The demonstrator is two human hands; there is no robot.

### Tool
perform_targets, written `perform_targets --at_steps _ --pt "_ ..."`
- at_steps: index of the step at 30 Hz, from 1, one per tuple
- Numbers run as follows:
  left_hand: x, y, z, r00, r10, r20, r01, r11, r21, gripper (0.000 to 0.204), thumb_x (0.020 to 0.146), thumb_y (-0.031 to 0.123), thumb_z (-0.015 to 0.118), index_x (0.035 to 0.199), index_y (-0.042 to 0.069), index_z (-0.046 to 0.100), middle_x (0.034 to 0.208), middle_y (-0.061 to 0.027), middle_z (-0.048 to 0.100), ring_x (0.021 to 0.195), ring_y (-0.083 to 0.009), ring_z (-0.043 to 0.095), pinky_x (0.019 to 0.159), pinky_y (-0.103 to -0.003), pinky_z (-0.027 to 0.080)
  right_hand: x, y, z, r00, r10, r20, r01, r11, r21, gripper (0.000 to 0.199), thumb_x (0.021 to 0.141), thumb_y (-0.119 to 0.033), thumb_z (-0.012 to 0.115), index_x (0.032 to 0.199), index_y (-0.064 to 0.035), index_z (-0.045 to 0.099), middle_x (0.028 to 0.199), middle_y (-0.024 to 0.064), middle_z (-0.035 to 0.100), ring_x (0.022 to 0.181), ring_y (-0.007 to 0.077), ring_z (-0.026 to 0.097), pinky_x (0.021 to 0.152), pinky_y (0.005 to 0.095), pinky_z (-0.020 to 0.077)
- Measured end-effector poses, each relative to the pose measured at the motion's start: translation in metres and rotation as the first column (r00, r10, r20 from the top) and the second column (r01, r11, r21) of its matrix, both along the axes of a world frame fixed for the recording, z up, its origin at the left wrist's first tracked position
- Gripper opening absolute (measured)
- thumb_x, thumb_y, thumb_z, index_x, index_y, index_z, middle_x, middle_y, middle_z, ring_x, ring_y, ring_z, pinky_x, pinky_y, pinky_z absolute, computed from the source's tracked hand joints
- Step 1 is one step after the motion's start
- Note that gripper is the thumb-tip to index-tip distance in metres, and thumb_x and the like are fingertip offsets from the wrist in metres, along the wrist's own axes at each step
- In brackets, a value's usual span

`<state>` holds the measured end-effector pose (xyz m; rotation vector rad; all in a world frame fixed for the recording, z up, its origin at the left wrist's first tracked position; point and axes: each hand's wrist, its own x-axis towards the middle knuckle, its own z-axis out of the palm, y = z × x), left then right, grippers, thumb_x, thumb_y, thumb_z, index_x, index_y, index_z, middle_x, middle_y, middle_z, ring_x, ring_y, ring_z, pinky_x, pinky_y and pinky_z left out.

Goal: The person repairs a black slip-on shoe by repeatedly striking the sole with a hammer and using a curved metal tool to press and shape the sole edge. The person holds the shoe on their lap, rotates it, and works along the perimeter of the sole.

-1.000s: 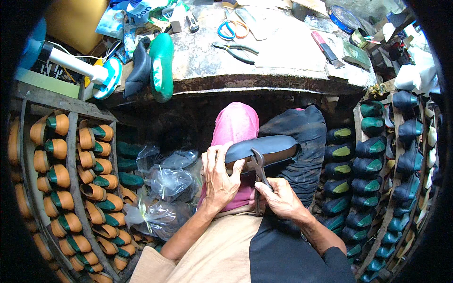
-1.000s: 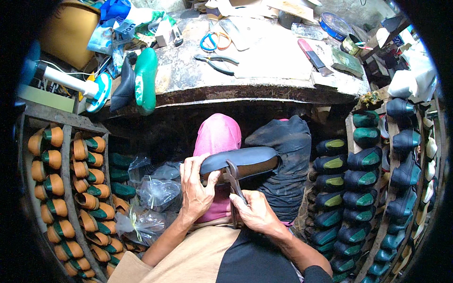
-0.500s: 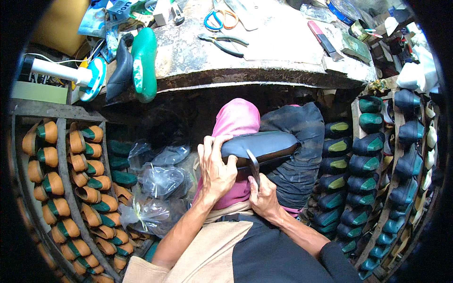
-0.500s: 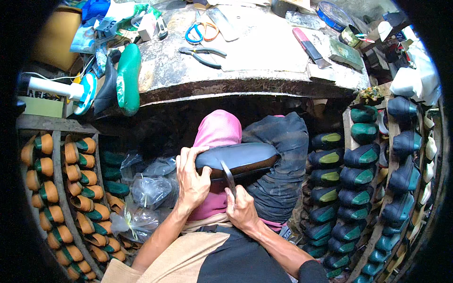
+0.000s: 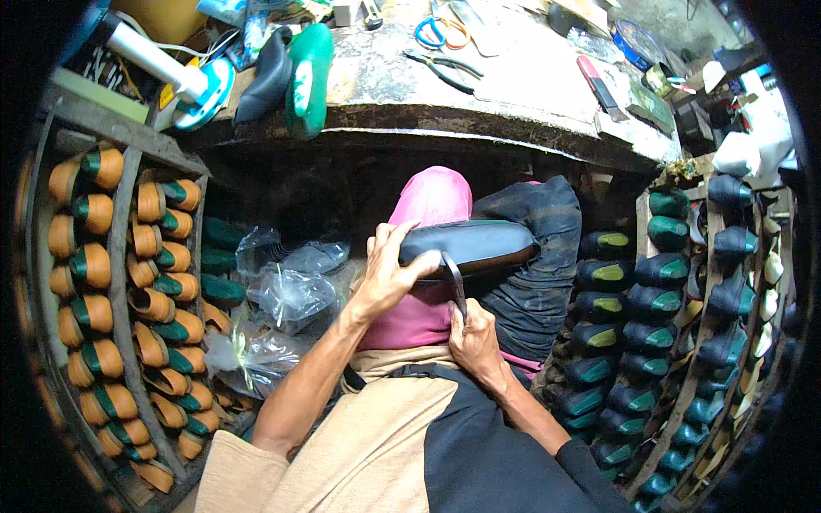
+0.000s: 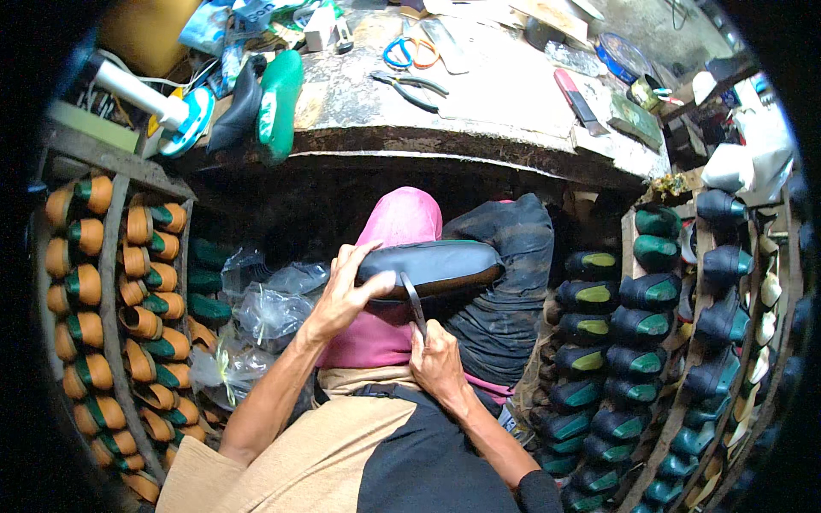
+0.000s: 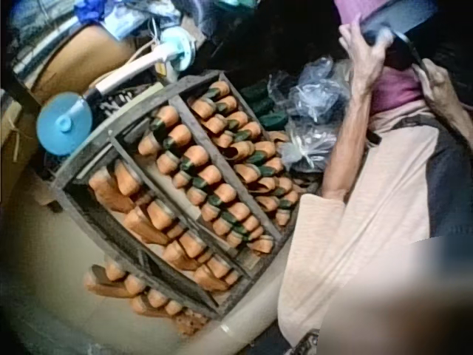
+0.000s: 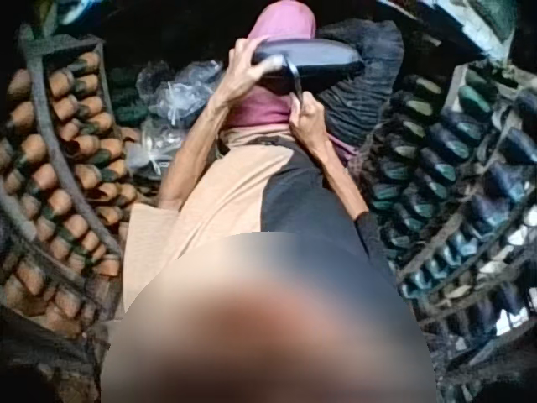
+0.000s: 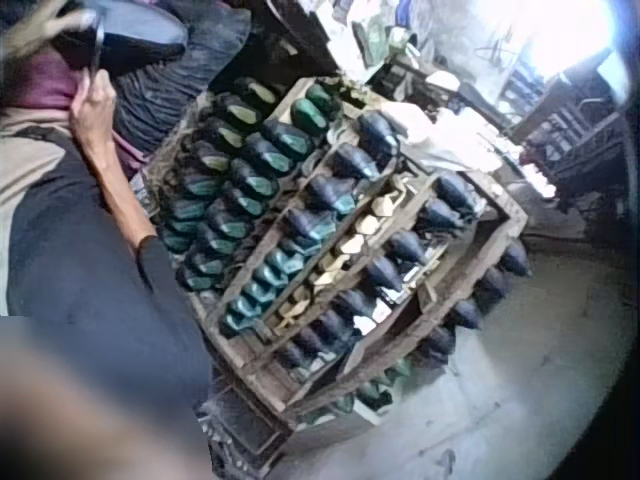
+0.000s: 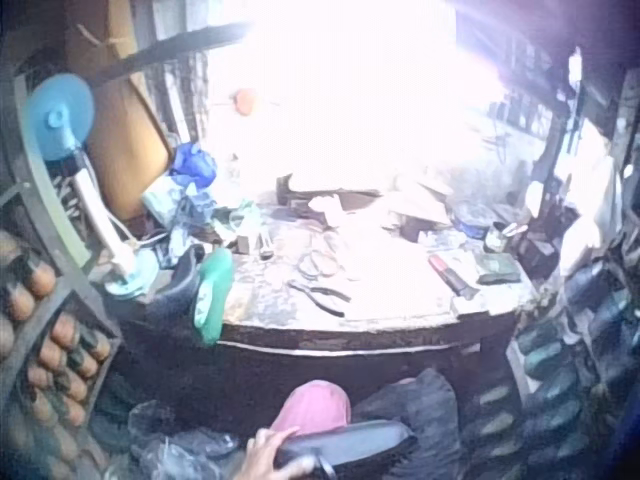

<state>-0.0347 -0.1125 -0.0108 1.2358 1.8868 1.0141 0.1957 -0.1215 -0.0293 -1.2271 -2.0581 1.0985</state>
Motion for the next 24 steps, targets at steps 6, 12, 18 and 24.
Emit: perform_targets --at_steps 6,12,18,24 --pt "0.018 0.014 -0.011 0.956 0.153 -0.249 -0.169 0.984 -0.047 0.066 0.088 0.056 0.093 0.123 0.003 0.076 0.123 -0.0189 0.068 0.114 -0.0403 0.065 0.099 -0.052 0.052 0.01 -0.005 0.022 0.989 0.097 0.114 -0.098 0.995 0.007 0.015 0.107 -0.004 0.066 0.097 0.004 0.059 0.085 0.0278 0.057 0.078 0.052 0.062 0.069 0.0584 0.0488" --pt "0.014 0.006 -0.017 0.957 0.09 -0.277 -0.062 0.992 0.11 0.066 0.091 0.052 0.09 0.127 0.001 0.071 0.121 -0.0199 0.065 0.113 -0.0434 0.062 0.099 -0.053 0.052 -0.005 0.013 0.047 0.996 -0.026 0.088 0.021 0.998 0.055 0.027 0.112 -0.011 0.067 0.089 0.0029 0.062 0.072 0.0229 0.06 0.062 0.0417 0.061 0.061 0.0504 0.0464" --pt "0.015 0.005 -0.022 0.954 0.065 -0.292 -0.037 0.994 0.101 0.064 0.091 0.049 0.09 0.129 0.002 0.068 0.124 -0.0202 0.063 0.112 -0.0439 0.061 0.099 -0.053 0.051 -0.027 0.038 0.044 0.999 -0.021 0.035 0.016 0.993 0.12 0.028 0.113 -0.014 0.066 0.091 0.002 0.06 0.073 0.0275 0.062 0.067 0.0507 0.063 0.063 0.0561 0.0489" --pt "0.014 0.002 -0.023 0.965 0.073 -0.254 -0.048 0.994 0.103 0.058 0.091 0.039 0.09 0.129 0.003 0.066 0.125 -0.0213 0.062 0.112 -0.0447 0.06 0.099 -0.054 0.05 -0.021 0.046 0.04 0.979 0.015 0.202 -0.019 1.0 0.019 0.032 0.112 -0.02 0.066 0.09 0.0034 0.063 0.079 0.0321 0.067 0.075 0.0552 0.068 0.068 0.0604 0.0531"
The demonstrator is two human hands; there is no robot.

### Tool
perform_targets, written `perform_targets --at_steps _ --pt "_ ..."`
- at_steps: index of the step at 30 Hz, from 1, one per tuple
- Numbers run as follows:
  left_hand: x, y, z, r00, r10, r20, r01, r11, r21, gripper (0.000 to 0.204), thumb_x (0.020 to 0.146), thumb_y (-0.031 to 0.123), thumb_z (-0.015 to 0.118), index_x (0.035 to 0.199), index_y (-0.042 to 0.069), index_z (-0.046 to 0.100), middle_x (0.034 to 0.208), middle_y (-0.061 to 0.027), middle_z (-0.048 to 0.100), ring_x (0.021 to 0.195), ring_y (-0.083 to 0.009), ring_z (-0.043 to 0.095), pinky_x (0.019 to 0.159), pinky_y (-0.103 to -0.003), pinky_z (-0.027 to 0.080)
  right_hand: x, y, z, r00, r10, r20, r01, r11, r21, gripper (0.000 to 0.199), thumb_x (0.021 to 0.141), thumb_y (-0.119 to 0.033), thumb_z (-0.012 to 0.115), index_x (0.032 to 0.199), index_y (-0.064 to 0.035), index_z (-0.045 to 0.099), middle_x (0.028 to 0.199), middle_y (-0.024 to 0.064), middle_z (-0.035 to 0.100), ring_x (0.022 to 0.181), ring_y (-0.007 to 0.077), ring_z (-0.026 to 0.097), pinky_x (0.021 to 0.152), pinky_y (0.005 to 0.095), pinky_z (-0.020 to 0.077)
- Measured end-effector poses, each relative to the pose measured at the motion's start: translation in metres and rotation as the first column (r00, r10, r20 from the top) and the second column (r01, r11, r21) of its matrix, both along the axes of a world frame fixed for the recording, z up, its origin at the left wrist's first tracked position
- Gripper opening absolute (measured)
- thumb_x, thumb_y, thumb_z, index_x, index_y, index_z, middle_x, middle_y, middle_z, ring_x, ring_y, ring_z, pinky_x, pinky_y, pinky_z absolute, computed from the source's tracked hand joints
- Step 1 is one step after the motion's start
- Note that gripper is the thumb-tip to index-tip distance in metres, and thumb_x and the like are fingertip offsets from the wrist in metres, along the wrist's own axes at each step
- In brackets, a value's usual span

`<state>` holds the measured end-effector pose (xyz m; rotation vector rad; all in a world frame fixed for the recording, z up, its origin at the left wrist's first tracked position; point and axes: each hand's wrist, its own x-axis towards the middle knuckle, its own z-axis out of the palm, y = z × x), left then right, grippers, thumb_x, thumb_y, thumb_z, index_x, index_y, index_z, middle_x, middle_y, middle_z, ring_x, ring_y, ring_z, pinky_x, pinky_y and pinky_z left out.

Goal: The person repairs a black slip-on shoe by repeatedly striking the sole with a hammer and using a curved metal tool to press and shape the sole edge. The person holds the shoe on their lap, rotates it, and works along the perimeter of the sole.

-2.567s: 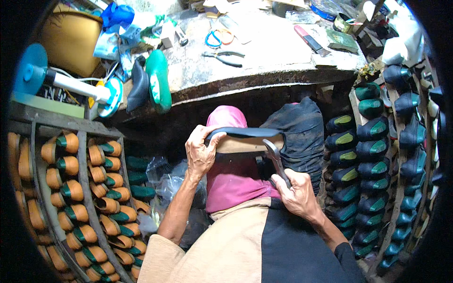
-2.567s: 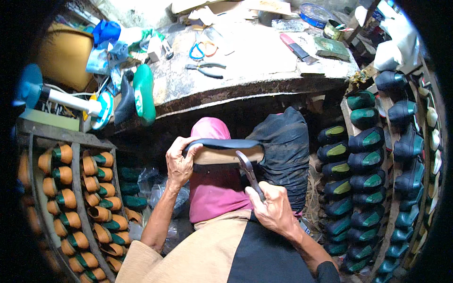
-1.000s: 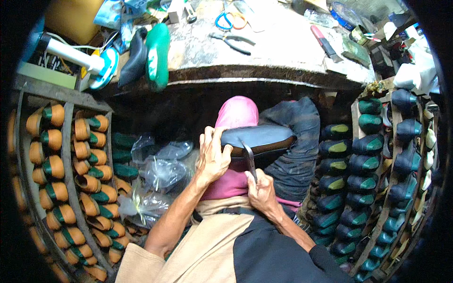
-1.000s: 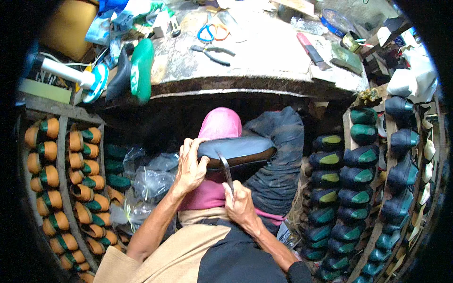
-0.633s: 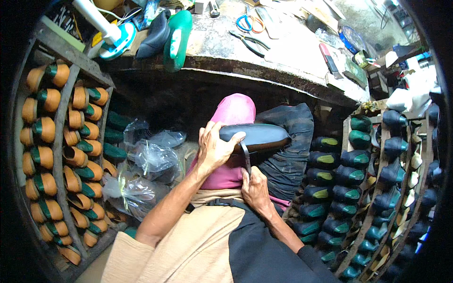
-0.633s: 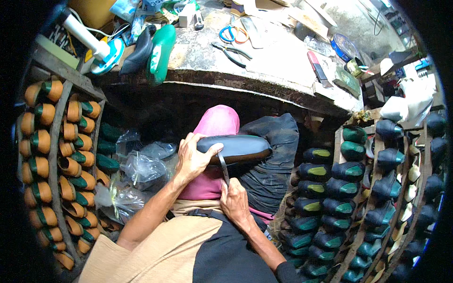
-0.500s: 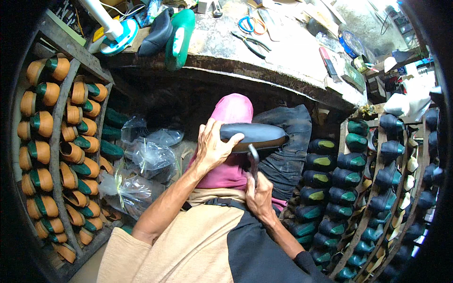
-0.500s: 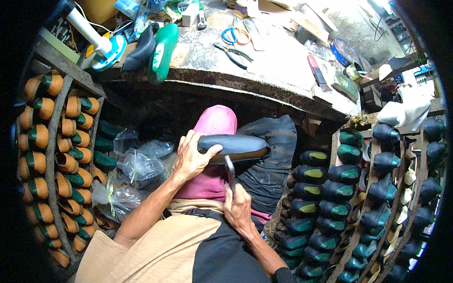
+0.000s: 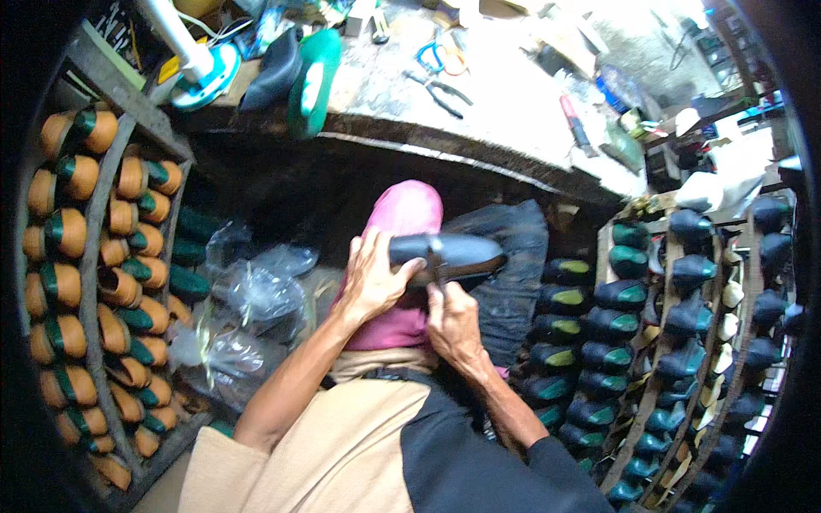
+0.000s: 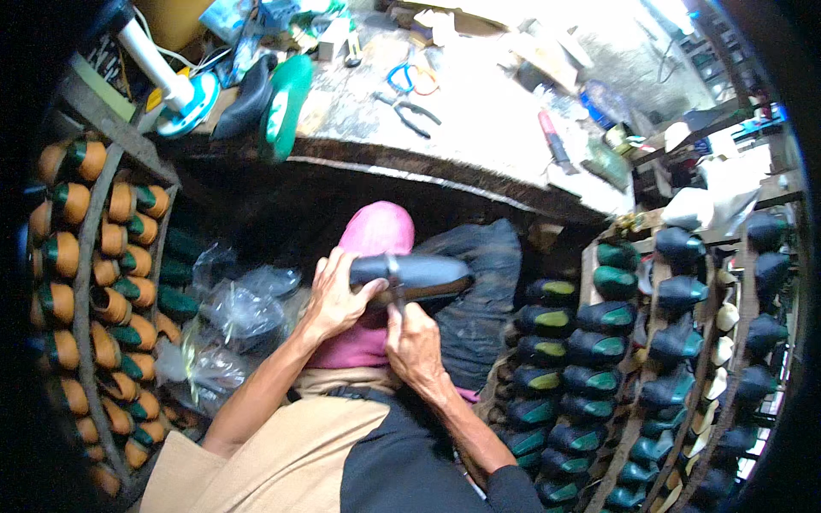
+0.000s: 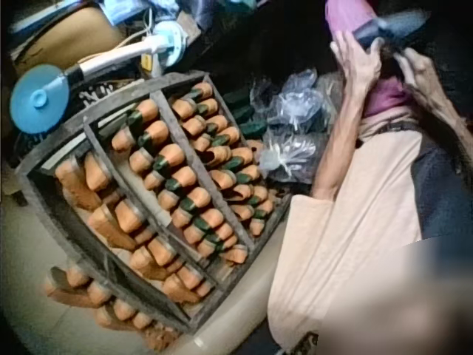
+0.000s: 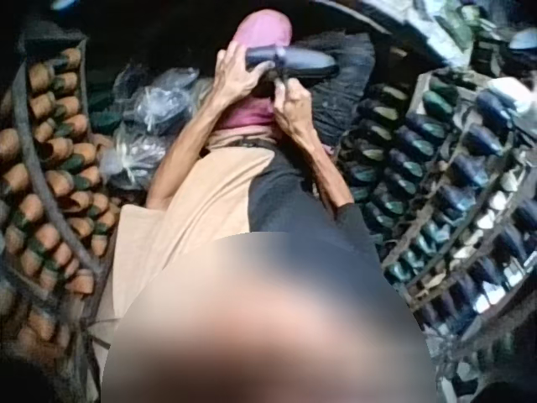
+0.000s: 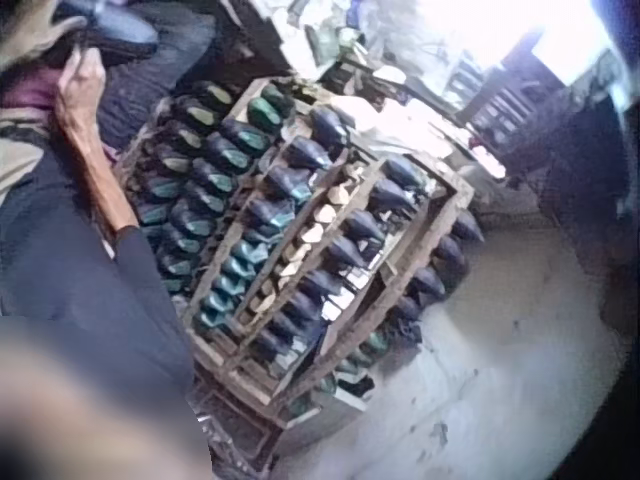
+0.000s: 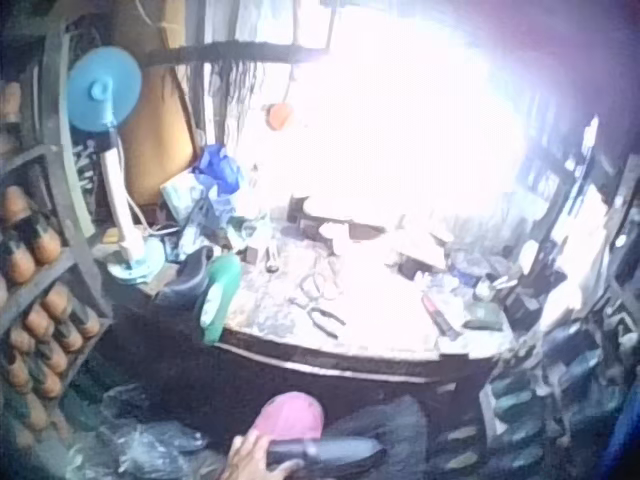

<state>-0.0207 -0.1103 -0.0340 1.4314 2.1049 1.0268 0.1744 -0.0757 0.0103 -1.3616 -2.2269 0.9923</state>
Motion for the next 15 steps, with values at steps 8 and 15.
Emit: perform_targets --at_steps 8,15 --pt "0.001 0.005 0.003 0.998 -0.017 0.055 0.021 0.998 -0.062 0.07 0.092 0.053 0.086 0.129 -0.002 0.064 0.128 -0.0251 0.061 0.117 -0.0478 0.058 0.105 -0.058 0.047 -0.005 0.202 0.042 0.952 -0.184 -0.245 0.215 0.971 0.108 0.035 0.098 -0.02 0.083 0.118 0.001 0.063 0.085 0.0053 0.061 0.076 0.0156 0.056 0.07 0.039 0.0506" --pt "-0.003 0.01 0.003 1.0 0.02 -0.002 -0.02 0.993 -0.112 0.077 0.091 0.054 0.088 0.134 -0.007 0.069 0.128 -0.0235 0.064 0.117 -0.0455 0.06 0.104 -0.054 0.05 -0.036 0.329 0.011 0.986 -0.149 -0.078 0.162 0.966 0.2 0.022 0.1 -0.022 0.079 0.115 -0.0063 0.083 0.068 0.0008 0.066 0.065 0.0134 0.06 0.064 0.0384 0.049"
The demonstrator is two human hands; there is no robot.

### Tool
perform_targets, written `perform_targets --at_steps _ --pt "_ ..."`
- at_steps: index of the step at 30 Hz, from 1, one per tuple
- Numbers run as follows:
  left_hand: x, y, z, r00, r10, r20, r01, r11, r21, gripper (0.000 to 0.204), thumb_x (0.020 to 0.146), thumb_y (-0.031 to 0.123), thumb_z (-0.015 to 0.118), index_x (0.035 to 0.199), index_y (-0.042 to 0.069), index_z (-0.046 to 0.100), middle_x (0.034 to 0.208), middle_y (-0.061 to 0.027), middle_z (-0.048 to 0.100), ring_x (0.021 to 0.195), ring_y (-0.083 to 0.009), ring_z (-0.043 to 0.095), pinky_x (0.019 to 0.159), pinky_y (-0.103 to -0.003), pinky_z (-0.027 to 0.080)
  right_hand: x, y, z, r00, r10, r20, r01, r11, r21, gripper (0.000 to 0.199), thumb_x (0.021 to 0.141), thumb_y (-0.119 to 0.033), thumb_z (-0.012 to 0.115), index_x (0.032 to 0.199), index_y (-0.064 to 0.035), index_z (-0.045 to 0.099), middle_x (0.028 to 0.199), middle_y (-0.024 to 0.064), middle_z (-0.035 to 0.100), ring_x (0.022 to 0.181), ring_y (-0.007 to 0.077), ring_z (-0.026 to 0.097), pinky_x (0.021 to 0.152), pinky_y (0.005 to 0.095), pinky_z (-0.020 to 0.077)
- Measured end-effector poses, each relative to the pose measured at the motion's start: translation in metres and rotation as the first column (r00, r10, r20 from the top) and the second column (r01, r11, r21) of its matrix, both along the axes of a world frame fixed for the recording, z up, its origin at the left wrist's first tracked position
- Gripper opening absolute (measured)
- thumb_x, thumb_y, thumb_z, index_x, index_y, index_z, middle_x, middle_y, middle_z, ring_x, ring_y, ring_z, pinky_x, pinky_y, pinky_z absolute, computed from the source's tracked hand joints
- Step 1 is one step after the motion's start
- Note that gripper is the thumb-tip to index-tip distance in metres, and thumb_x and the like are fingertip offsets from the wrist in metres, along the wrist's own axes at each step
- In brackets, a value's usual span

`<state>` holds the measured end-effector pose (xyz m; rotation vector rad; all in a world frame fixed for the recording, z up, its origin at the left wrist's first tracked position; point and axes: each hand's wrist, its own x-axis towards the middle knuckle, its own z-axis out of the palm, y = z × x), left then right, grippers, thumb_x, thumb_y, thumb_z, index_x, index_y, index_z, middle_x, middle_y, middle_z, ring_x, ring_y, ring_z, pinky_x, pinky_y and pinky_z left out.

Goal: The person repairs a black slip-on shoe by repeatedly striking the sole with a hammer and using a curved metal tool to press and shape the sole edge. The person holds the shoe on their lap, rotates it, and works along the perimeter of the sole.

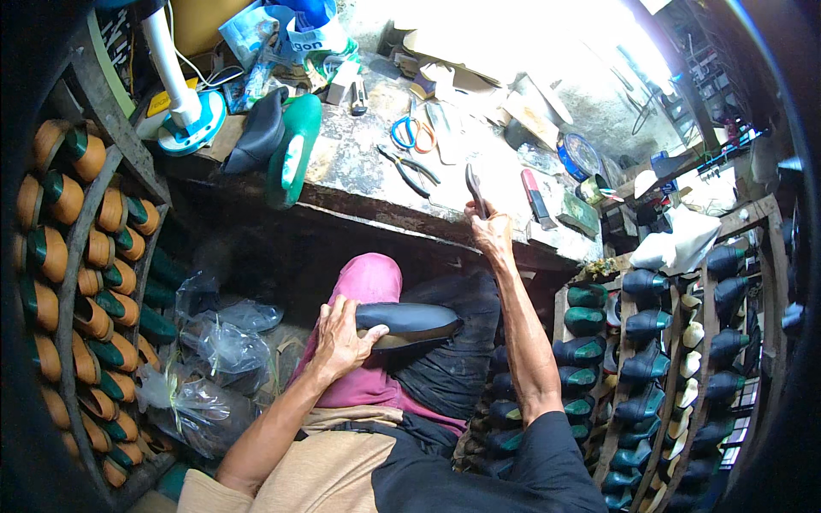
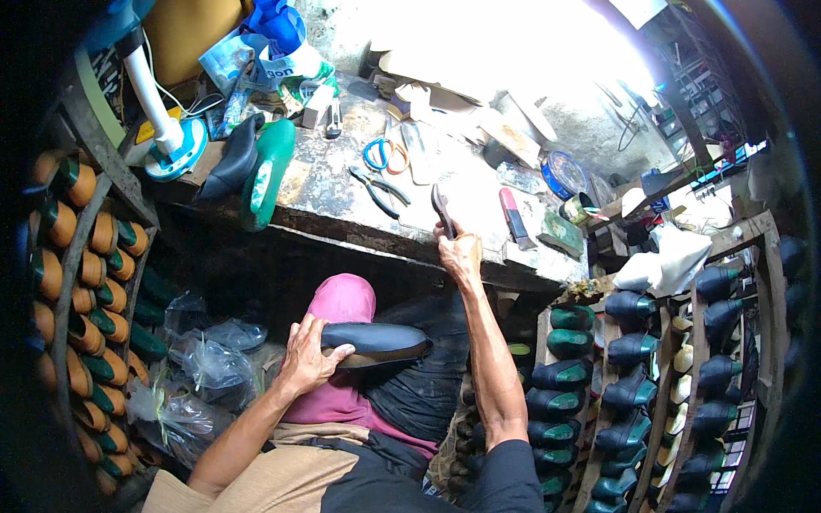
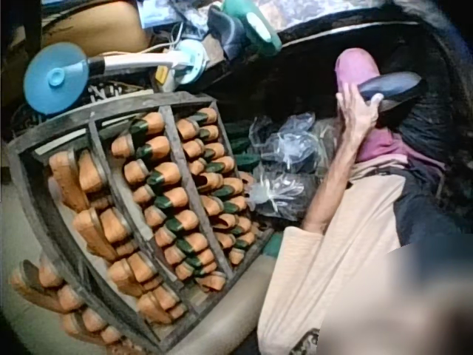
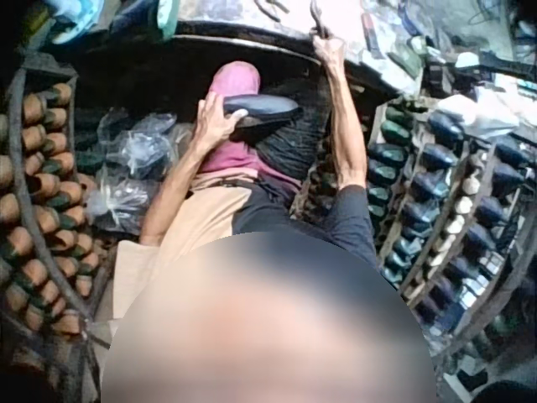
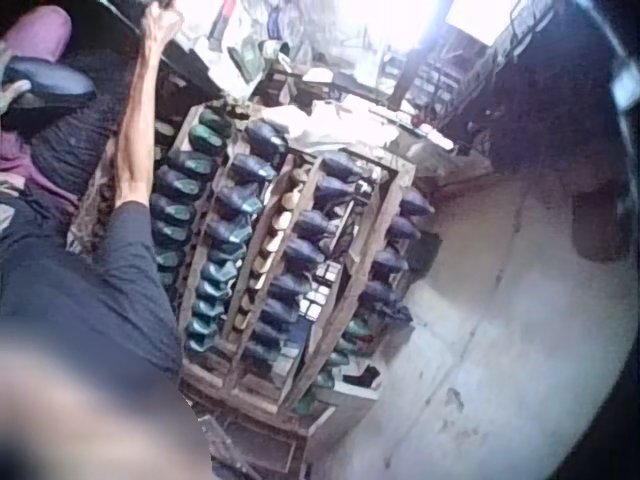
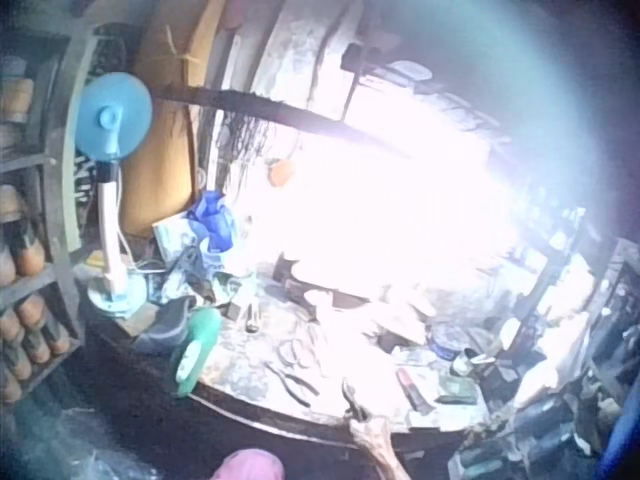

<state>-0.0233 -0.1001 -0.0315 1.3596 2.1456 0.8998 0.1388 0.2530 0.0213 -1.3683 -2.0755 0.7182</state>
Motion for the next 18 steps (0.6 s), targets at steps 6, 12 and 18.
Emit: perform_targets --at_steps 6,12,18 --pt "-0.002 0.0 -0.003 1.0 0.001 -0.004 -0.001 1.0 0.007 0.076 0.093 0.054 0.086 0.134 -0.007 0.068 0.126 -0.0241 0.063 0.118 -0.0459 0.06 0.107 -0.054 0.047 -0.023 0.006 -0.009 0.93 -0.063 0.361 0.007 0.988 0.156 0.034 0.098 -0.029 0.075 0.12 -0.0045 0.082 0.089 0.0247 0.08 0.091 0.0467 0.079 0.085 0.0548 0.0597" --pt "0.008 0.005 -0.013 0.997 -0.001 -0.076 0.008 0.996 0.084 0.069 0.095 0.052 0.085 0.125 -0.006 0.066 0.121 -0.0258 0.061 0.118 -0.0464 0.06 0.107 -0.055 0.045 -0.035 0.018 -0.028 0.871 0.148 0.468 -0.384 0.799 0.462 0.037 0.096 -0.024 0.074 0.123 0.0005 0.071 0.095 0.025 0.075 0.088 0.0477 0.075 0.084 0.0601 0.059" --pt "0.01 0.003 -0.007 0.999 -0.011 0.041 0.012 1.0 -0.025 0.071 0.093 0.049 0.087 0.132 -0.006 0.065 0.13 -0.0277 0.061 0.125 -0.0486 0.059 0.111 -0.057 0.044 -0.017 -0.082 0.013 0.956 0.273 0.112 -0.239 0.939 -0.247 0.024 0.1 -0.025 0.075 0.105 -0.0013 0.077 0.081 0.0081 0.076 0.065 0.014 0.063 0.059 0.0361 0.05"
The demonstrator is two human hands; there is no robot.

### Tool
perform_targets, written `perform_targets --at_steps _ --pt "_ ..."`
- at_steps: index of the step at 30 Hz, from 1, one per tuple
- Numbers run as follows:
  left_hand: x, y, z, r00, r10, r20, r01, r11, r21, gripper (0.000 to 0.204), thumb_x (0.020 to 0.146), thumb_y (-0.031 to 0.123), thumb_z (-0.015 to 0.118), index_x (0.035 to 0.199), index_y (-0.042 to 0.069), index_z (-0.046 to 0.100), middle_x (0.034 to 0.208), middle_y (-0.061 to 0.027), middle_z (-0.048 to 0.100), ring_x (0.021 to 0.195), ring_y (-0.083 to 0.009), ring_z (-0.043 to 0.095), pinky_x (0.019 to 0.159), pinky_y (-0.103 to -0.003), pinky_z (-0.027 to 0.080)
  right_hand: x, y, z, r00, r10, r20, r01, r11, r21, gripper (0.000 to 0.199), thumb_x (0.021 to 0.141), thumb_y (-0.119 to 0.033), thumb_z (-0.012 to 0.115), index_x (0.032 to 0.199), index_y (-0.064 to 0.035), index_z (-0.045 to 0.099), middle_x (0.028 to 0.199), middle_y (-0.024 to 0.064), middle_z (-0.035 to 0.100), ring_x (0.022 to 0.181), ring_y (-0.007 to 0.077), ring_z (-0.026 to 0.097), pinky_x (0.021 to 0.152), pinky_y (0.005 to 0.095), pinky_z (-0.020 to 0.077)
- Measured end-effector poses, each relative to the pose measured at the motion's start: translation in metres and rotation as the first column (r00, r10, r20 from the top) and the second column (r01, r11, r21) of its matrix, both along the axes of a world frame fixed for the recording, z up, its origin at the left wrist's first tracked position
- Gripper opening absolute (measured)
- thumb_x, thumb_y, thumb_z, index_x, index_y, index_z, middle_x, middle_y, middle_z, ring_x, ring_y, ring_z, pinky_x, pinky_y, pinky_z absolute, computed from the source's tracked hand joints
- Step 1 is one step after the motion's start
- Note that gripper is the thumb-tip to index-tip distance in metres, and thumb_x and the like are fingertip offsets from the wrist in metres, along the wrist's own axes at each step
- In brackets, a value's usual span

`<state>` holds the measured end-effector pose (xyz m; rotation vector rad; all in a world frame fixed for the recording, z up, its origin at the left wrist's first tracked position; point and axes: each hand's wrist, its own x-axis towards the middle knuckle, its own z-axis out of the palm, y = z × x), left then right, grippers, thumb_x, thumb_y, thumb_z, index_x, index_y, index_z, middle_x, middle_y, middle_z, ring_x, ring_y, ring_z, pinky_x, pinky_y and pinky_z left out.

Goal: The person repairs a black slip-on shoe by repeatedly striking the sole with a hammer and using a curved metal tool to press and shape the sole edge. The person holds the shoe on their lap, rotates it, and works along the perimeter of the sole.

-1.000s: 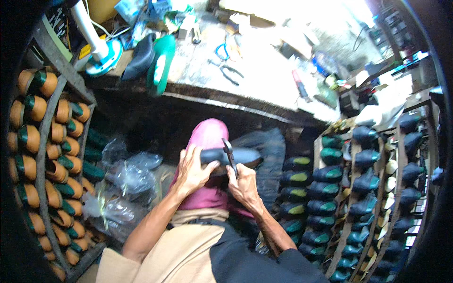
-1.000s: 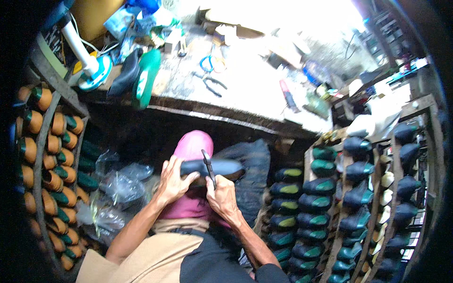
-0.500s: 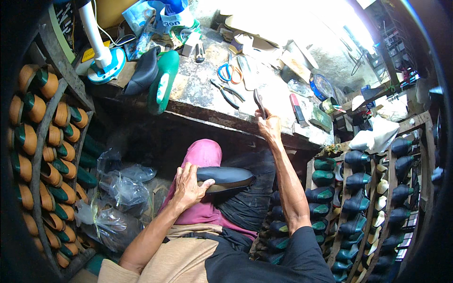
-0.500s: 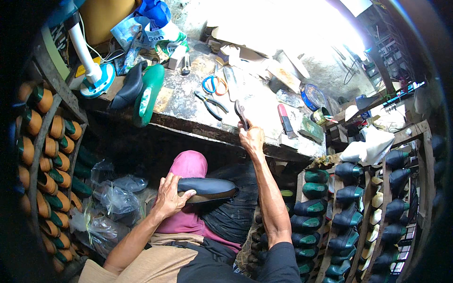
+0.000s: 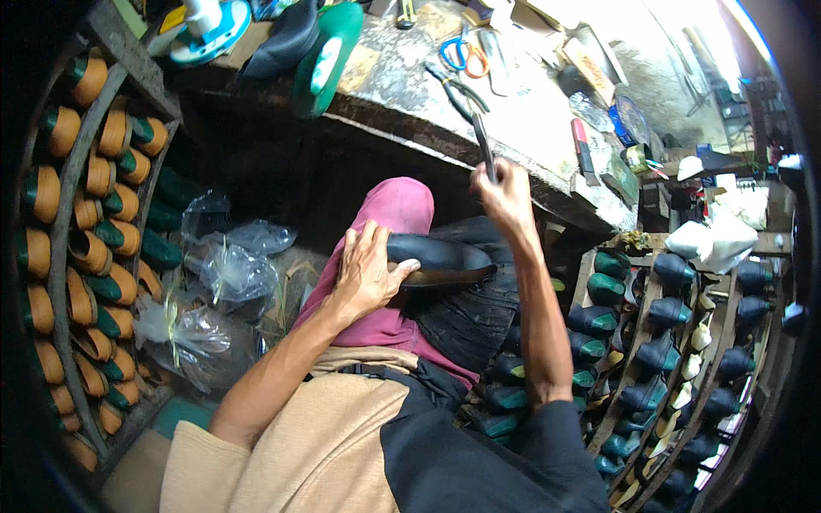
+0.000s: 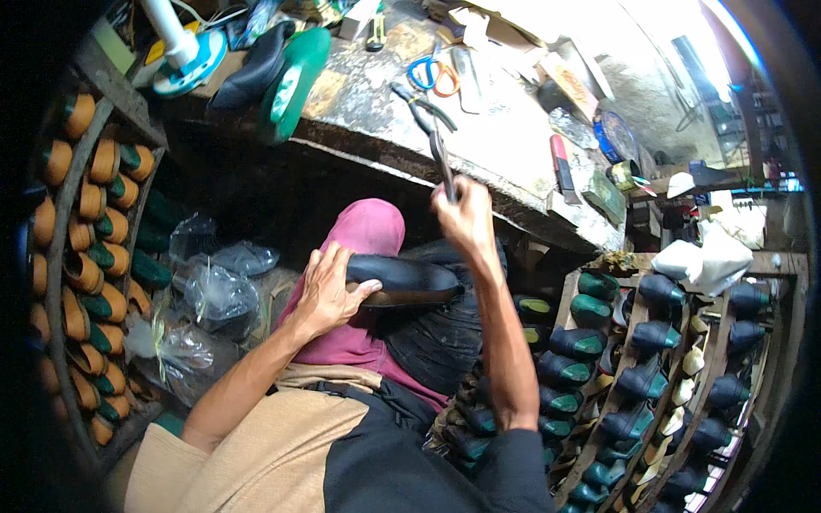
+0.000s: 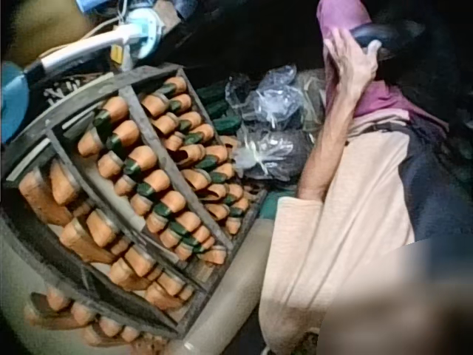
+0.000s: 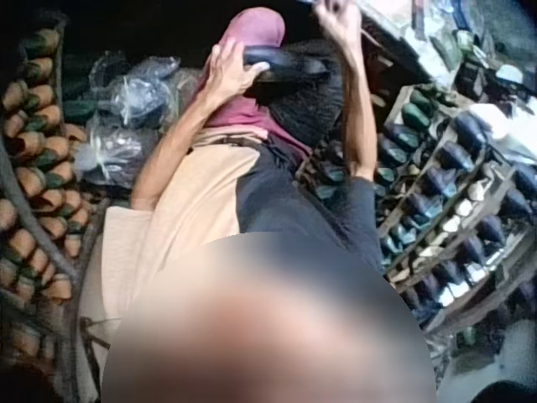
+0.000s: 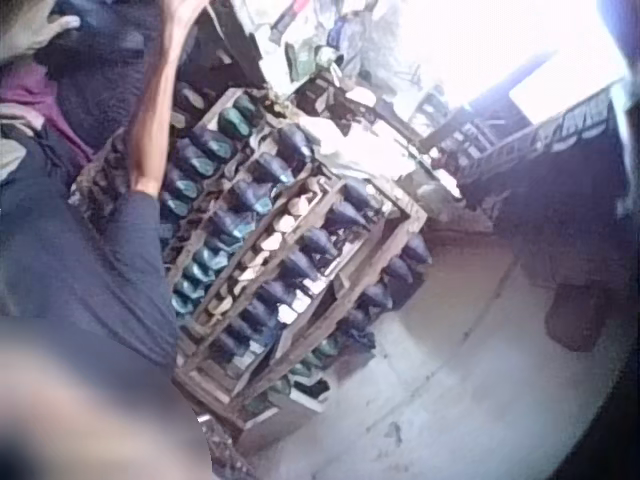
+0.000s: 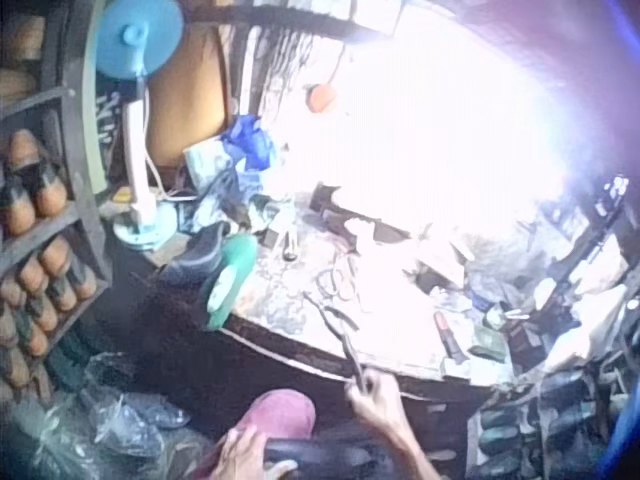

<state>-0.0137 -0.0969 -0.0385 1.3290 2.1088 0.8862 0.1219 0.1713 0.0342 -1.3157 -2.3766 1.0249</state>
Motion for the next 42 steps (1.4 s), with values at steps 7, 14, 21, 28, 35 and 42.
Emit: perform_targets --at_steps 7,14,21,28,35,42 --pt "0.001 0.003 0.006 1.0 -0.015 0.005 0.015 1.0 -0.016 0.073 0.091 0.044 0.09 0.137 -0.005 0.063 0.134 -0.028 0.061 0.126 -0.0494 0.058 0.112 -0.057 0.046 0.041 -0.146 -0.013 0.924 -0.254 -0.284 0.038 0.804 -0.594 0.015 0.105 -0.017 0.081 0.108 -0.0035 0.076 0.085 -0.0002 0.073 0.065 0.0023 0.055 0.057 0.0208 0.0393" --pt "0.005 0.004 -0.002 0.994 0.0 -0.108 0.014 0.992 0.123 0.068 0.091 0.043 0.09 0.133 -0.004 0.064 0.126 -0.0244 0.061 0.114 -0.0455 0.058 0.102 -0.056 0.048 0.045 -0.146 -0.021 0.936 -0.236 -0.262 0.039 0.808 -0.588 0.015 0.105 -0.016 0.082 0.108 -0.0033 0.076 0.084 -0.0026 0.07 0.067 0.0016 0.055 0.058 0.0203 0.0386" --pt "0.002 0.002 -0.002 0.998 -0.004 -0.065 0.01 0.996 0.088 0.07 0.091 0.044 0.091 0.134 -0.004 0.065 0.126 -0.0247 0.062 0.115 -0.0461 0.059 0.103 -0.055 0.049 0.041 -0.15 -0.037 0.963 -0.105 -0.247 -0.008 0.909 -0.418 0.015 0.104 -0.012 0.082 0.108 0.0013 0.077 0.088 -0.0001 0.073 0.078 0.0056 0.063 0.071 0.0242 0.0507" --pt "-0.002 0.004 -0.001 0.998 -0.006 -0.06 0.012 0.996 0.089 0.068 0.09 0.046 0.091 0.131 -0.003 0.066 0.122 -0.0231 0.062 0.11 -0.0446 0.059 0.099 -0.054 0.05 0.057 -0.205 -0.007 0.94 -0.271 -0.209 0.104 0.809 -0.579 0.027 0.12 -0.024 0.058 0.111 -0.0001 0.066 0.086 0.0101 0.075 0.063 0.015 0.069 0.058 0.031 0.0543" --pt "-0.006 0.005 0.002 0.993 -0.029 -0.116 0.038 0.997 0.074 0.065 0.092 0.048 0.088 0.128 -0.003 0.068 0.122 -0.0225 0.063 0.108 -0.0428 0.061 0.098 -0.052 0.049 0.037 -0.231 0.005 0.985 -0.081 -0.154 0.056 0.985 -0.163 0.02 0.117 -0.014 0.057 0.11 0.0039 0.06 0.071 0.0255 0.069 0.064 0.0449 0.071 0.057 0.0523 0.0521" --pt "-0.013 0.003 0.007 0.993 -0.085 -0.084 0.091 0.993 0.07 0.064 0.096 0.045 0.087 0.133 -0.003 0.066 0.126 -0.0241 0.063 0.108 -0.0442 0.062 0.096 -0.053 0.051 0.042 -0.244 0.05 0.853 -0.093 -0.513 0.051 0.994 -0.095 0.015 0.111 0.002 0.057 0.124 0.0086 0.061 0.07 0.0131 0.067 0.054 0.0244 0.068 0.054 0.0418 0.0538"
